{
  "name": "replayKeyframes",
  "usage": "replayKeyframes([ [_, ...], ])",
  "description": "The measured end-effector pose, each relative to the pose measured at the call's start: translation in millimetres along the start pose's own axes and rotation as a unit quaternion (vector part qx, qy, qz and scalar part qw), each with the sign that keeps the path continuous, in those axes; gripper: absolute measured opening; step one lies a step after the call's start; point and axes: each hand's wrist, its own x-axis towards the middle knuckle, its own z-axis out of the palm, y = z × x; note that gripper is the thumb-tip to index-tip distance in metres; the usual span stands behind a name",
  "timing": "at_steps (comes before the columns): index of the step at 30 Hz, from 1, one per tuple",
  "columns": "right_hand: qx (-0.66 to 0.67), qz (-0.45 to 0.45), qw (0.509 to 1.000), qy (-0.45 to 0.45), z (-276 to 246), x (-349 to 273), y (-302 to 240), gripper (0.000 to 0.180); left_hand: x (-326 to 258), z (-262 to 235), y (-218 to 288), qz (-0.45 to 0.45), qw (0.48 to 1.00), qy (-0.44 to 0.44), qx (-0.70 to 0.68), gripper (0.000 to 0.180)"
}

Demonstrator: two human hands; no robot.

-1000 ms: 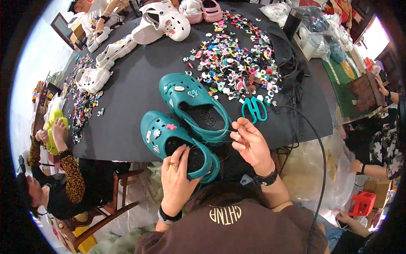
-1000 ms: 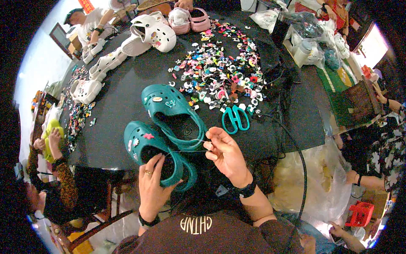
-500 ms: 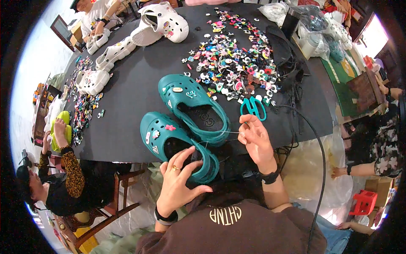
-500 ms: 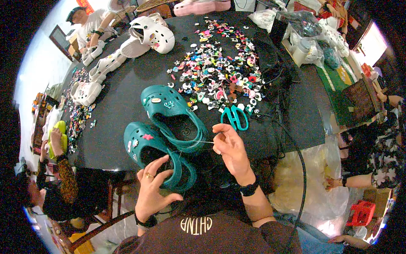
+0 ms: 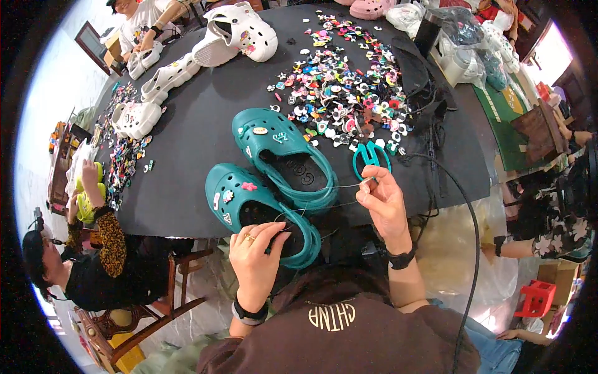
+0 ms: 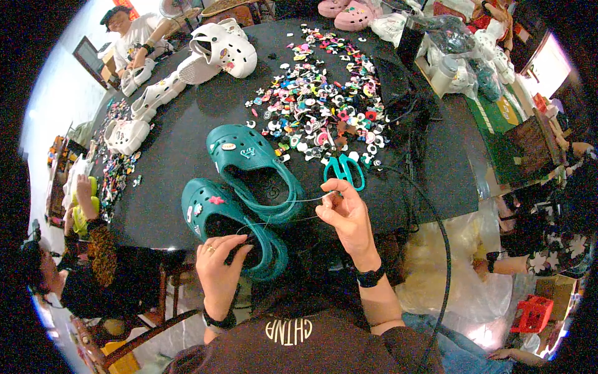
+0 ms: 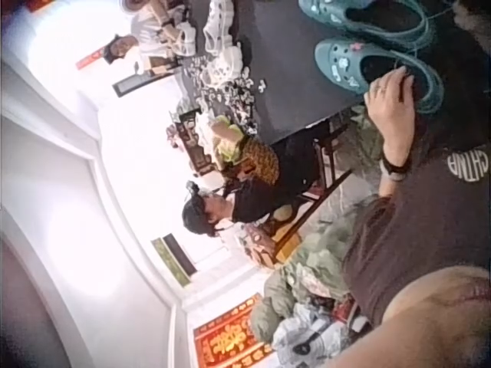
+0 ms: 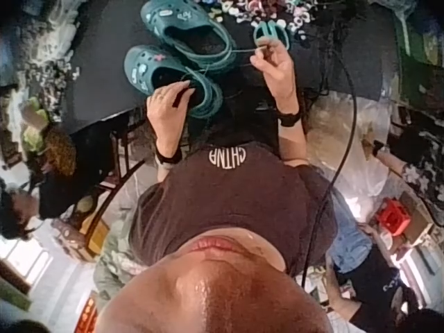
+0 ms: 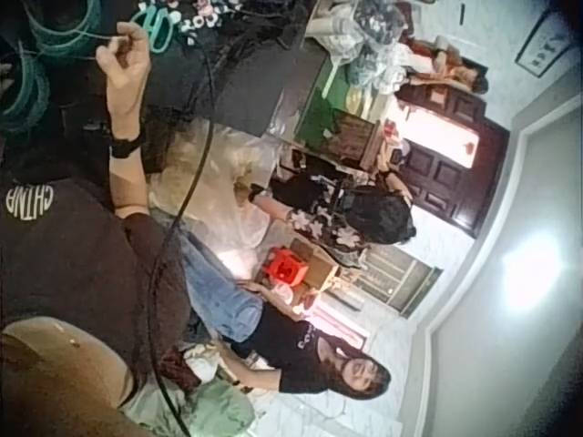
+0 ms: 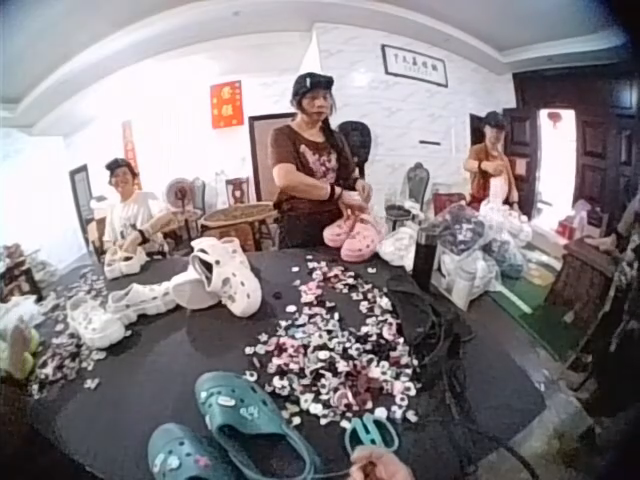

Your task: Attaching small decorative charms and accessories to clogs.

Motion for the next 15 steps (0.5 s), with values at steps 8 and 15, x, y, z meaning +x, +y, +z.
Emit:
replayKeyframes([
  [8,-0.298,-0.205,0.921,0.142,2.2,3.4,11.5,0.014,0.9,4.0,-1.3,0.108,0.991,-0.029,0.079,0.014],
  [15,-0.510,-0.305,0.790,0.152,0.4,1.3,13.8,0.018,-0.6,-6.7,5.6,0.047,0.998,0.047,0.020,0.009],
])
